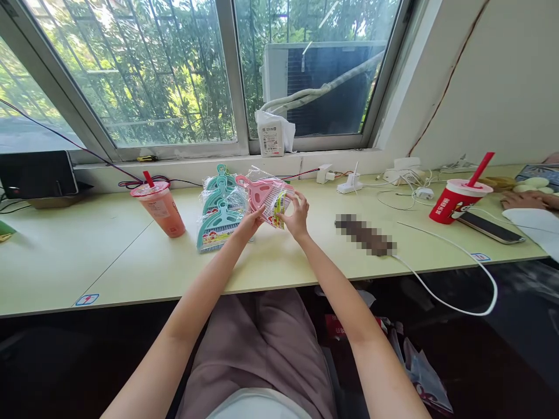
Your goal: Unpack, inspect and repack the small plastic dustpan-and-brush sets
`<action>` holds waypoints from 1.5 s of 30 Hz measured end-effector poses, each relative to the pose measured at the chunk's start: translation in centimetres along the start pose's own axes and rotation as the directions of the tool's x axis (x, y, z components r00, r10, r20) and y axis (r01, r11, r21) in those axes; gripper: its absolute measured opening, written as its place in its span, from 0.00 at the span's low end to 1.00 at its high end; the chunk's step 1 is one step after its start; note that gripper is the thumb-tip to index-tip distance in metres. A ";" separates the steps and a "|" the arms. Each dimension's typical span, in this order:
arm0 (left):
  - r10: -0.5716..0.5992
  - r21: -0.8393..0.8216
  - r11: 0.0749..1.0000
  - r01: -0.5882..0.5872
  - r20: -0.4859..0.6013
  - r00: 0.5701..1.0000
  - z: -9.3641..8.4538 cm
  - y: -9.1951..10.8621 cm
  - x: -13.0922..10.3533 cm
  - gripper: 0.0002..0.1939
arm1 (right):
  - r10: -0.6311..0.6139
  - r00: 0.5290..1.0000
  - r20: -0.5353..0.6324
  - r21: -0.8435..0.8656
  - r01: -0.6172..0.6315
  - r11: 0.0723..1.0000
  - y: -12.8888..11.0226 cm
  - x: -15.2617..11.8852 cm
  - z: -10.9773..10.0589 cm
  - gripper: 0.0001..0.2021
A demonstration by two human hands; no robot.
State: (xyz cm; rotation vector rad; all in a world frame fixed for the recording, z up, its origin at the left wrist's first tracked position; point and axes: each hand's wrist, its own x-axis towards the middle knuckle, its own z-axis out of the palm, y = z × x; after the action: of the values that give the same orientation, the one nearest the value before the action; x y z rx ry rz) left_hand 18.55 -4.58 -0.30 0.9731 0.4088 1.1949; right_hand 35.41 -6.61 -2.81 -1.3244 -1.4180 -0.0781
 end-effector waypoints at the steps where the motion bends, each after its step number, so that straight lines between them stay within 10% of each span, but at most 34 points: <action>1: -0.010 -0.017 1.000 0.009 -0.008 1.000 0.0 0.0 0.0 0.33 | -0.004 1.000 -0.001 0.004 0.004 1.000 0.0 0.0 0.0 0.29; 17: -0.002 0.016 1.000 0.002 -0.037 0.999 0.2 -0.1 0.0 0.32 | 0.061 0.996 0.062 0.141 -0.069 0.988 -2.1 -0.3 -0.9 0.38; 30: -0.006 -0.013 1.000 0.006 -0.013 1.000 0.2 -0.4 0.1 0.33 | 0.107 0.989 0.101 -0.067 -0.101 0.993 -0.8 -0.5 0.1 0.20; 45: -0.004 0.113 0.994 0.000 0.032 0.999 0.4 -1.3 -0.1 0.30 | 0.255 0.967 -0.027 -0.037 -0.256 0.966 0.7 -1.0 1.6 0.22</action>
State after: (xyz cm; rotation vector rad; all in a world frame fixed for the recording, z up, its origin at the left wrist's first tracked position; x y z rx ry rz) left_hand 19.60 -4.86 -1.18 1.0873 0.4555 1.1628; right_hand 34.61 -5.95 -4.47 -1.5246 -1.2216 0.0503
